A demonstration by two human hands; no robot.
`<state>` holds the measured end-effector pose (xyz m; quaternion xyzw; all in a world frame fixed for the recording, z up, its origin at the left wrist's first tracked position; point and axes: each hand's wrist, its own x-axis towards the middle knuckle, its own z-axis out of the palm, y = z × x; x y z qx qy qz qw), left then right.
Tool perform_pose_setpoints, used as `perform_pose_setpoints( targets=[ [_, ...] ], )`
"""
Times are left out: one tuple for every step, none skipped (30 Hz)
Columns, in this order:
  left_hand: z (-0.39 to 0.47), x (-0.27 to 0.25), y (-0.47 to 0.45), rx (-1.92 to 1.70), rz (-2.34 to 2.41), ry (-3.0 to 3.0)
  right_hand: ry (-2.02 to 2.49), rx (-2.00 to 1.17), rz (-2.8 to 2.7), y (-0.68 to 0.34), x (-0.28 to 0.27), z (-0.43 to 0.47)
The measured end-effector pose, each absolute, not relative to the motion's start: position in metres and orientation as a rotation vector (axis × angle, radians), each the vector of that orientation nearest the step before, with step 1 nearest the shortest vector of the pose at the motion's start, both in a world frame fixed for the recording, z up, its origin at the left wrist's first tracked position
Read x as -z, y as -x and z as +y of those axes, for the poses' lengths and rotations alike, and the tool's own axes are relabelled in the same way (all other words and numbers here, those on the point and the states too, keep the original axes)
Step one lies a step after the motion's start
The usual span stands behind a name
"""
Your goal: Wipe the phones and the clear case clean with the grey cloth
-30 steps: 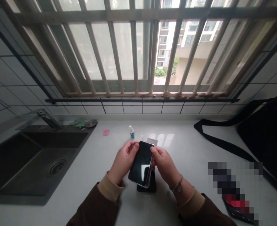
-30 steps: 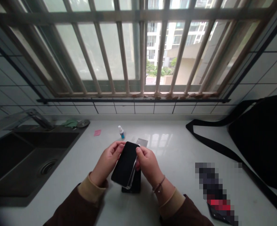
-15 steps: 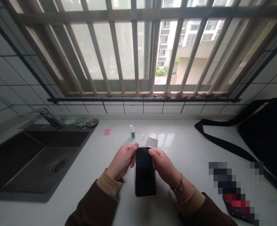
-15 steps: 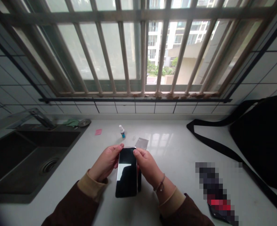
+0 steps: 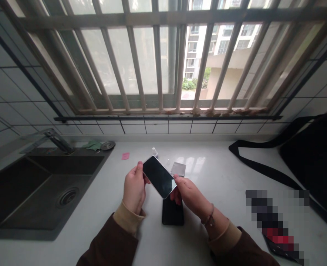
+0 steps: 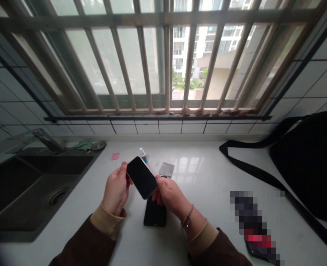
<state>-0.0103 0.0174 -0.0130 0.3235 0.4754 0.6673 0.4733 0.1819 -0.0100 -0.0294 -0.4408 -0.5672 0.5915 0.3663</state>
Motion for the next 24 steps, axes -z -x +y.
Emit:
perform_pose_setpoints(
  targets=[
    [0.0181, 0.0137, 0.0105, -1.647, 1.154, -0.758, 1.13, -1.51, -1.457, -0.1819, 0.0309, -0.0097],
    [0.0185, 0.0143, 0.0105, -1.653, 1.145, -0.738, 1.13, -1.495, -1.464, -0.1821, 0.0315, -0.0096],
    [0.0186, 0.0145, 0.0103, -1.654, 1.138, -0.722, 1.135, -1.467, -1.479, -0.1825, 0.0313, -0.0099],
    [0.0184, 0.0144, 0.01, -1.648, 1.131, -0.71, 1.149, -1.421, -1.503, -0.1832, 0.0304, -0.0102],
    [0.0181, 0.0139, 0.0096, -1.635, 1.126, -0.7, 1.172, -1.36, -1.528, -0.184, 0.029, -0.0106],
    [0.0175, 0.0132, 0.0093, -1.616, 1.124, -0.695, 1.201, -1.292, -1.545, -0.185, 0.0275, -0.0109],
    [0.0169, 0.0123, 0.009, -1.591, 1.127, -0.696, 1.232, -1.228, -1.55, -0.186, 0.0261, -0.011],
    [0.0162, 0.0113, 0.0089, -1.566, 1.134, -0.705, 1.261, -1.174, -1.546, -0.187, 0.0251, -0.0107],
    [0.0156, 0.0104, 0.0089, -1.54, 1.146, -0.721, 1.284, -1.136, -1.536, -0.1879, 0.0246, -0.0102],
    [0.015, 0.0095, 0.009, -1.515, 1.16, -0.74, 1.302, -1.115, -1.525, -0.1886, 0.0246, -0.0095],
    [0.0145, 0.0088, 0.0091, -1.497, 1.176, -0.755, 1.316, -1.106, -1.517, -0.1891, 0.025, -0.0087],
    [0.0141, 0.0082, 0.0092, -1.486, 1.19, -0.764, 1.325, -1.105, -1.518, -0.1894, 0.0257, -0.0079],
    [0.0138, 0.0078, 0.0094, -1.477, 1.206, -0.769, 1.331, -1.104, -1.522, -0.1895, 0.0265, -0.0072],
    [0.0135, 0.0075, 0.0095, -1.466, 1.222, -0.779, 1.333, -1.106, -1.532, -0.1894, 0.0273, -0.0066],
    [0.0134, 0.0075, 0.0096, -1.45, 1.238, -0.796, 1.337, -1.104, -1.55, -0.1891, 0.028, -0.0061],
    [0.0134, 0.0077, 0.0098, -1.43, 1.254, -0.821, 1.344, -1.094, -1.574, -0.1888, 0.0286, -0.0058],
    [0.0134, 0.0081, 0.01, -1.405, 1.27, -0.853, 1.354, -1.079, -1.599, -0.1885, 0.0289, -0.0055],
    [0.0135, 0.0088, 0.0102, -1.382, 1.283, -0.89, 1.369, -1.059, -1.62, -0.1883, 0.0291, -0.0052],
    [0.0136, 0.0096, 0.0105, -1.366, 1.292, -0.93, 1.386, -1.042, -1.636, -0.1882, 0.0291, -0.0049],
    [0.0137, 0.0107, 0.0107, -1.363, 1.297, -0.967, 1.399, -1.029, -1.642, -0.1881, 0.029, -0.0047],
    [0.0137, 0.0117, 0.0108, -1.37, 1.301, -1.002, 1.406, -1.027, -1.632, -0.1882, 0.0289, -0.0046],
    [0.0136, 0.0127, 0.0108, -1.384, 1.304, -1.032, 1.404, -1.043, -1.607, -0.1883, 0.0286, -0.0046],
    [0.0134, 0.0136, 0.0106, -1.405, 1.307, -1.051, 1.396, -1.075, -1.573, -0.1883, 0.0284, -0.0047],
    [0.0131, 0.0142, 0.0102, -1.432, 1.309, -1.052, 1.385, -1.121, -1.536, -0.1882, 0.0283, -0.0051]
  ],
)
